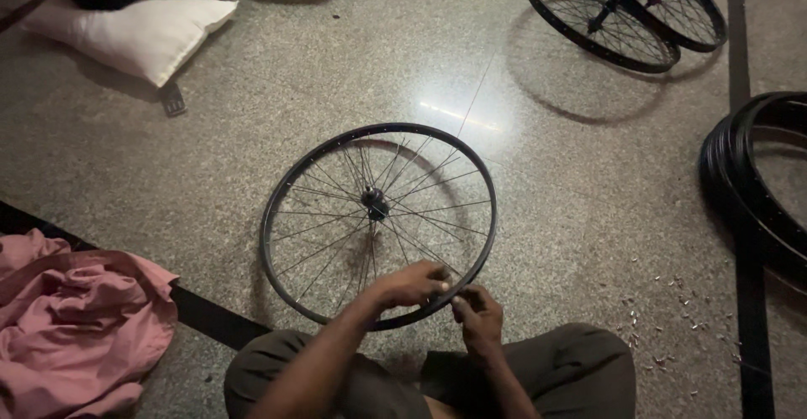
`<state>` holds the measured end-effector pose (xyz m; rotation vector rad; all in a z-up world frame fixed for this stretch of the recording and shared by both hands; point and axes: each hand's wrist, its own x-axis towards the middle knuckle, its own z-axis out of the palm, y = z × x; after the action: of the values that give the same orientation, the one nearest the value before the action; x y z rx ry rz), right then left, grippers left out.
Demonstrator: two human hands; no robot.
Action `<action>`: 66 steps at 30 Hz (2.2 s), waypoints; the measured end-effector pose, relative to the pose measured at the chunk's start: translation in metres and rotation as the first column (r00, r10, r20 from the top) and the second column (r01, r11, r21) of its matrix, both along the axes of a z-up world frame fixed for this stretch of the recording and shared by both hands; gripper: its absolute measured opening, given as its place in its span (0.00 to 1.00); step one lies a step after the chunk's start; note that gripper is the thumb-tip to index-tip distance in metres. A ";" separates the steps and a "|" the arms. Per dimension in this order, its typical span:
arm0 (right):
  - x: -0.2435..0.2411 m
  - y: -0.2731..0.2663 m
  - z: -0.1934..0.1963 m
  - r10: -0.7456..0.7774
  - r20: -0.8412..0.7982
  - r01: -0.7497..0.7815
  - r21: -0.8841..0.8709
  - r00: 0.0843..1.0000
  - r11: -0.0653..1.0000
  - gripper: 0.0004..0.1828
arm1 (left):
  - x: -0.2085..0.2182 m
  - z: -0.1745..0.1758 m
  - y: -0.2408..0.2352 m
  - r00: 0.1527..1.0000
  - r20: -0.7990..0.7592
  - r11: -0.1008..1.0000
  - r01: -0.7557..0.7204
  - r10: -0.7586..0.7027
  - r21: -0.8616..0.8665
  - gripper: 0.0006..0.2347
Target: The person sits on the floor and laces a bicycle wheel by hand, inserting spokes into the rim and hub. They repeatedly adjust the spokes and rotate the wheel to continue the lacing process.
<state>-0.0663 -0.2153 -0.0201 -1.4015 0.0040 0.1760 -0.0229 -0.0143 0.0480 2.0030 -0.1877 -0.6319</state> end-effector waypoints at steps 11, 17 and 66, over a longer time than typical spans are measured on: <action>0.006 0.006 0.001 0.032 -0.009 -0.032 0.025 0.999 0.999 0.07 | 0.006 -0.017 0.002 1.000 0.013 0.999 -0.015 0.014 0.043 0.14; 0.005 0.008 0.004 0.038 -0.053 -0.045 -0.152 0.998 0.987 0.08 | 0.010 -0.034 0.005 0.994 0.094 0.990 0.036 -0.049 0.138 0.14; 0.016 0.030 -0.022 0.045 -0.315 0.050 0.288 0.948 0.956 0.11 | -0.052 -0.002 0.000 0.997 -0.020 0.687 0.069 -0.079 0.723 0.12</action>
<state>-0.0498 -0.1852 -0.0424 -1.0640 0.2400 0.3853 -0.0749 -0.0145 0.0457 2.7836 -0.0149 -0.8328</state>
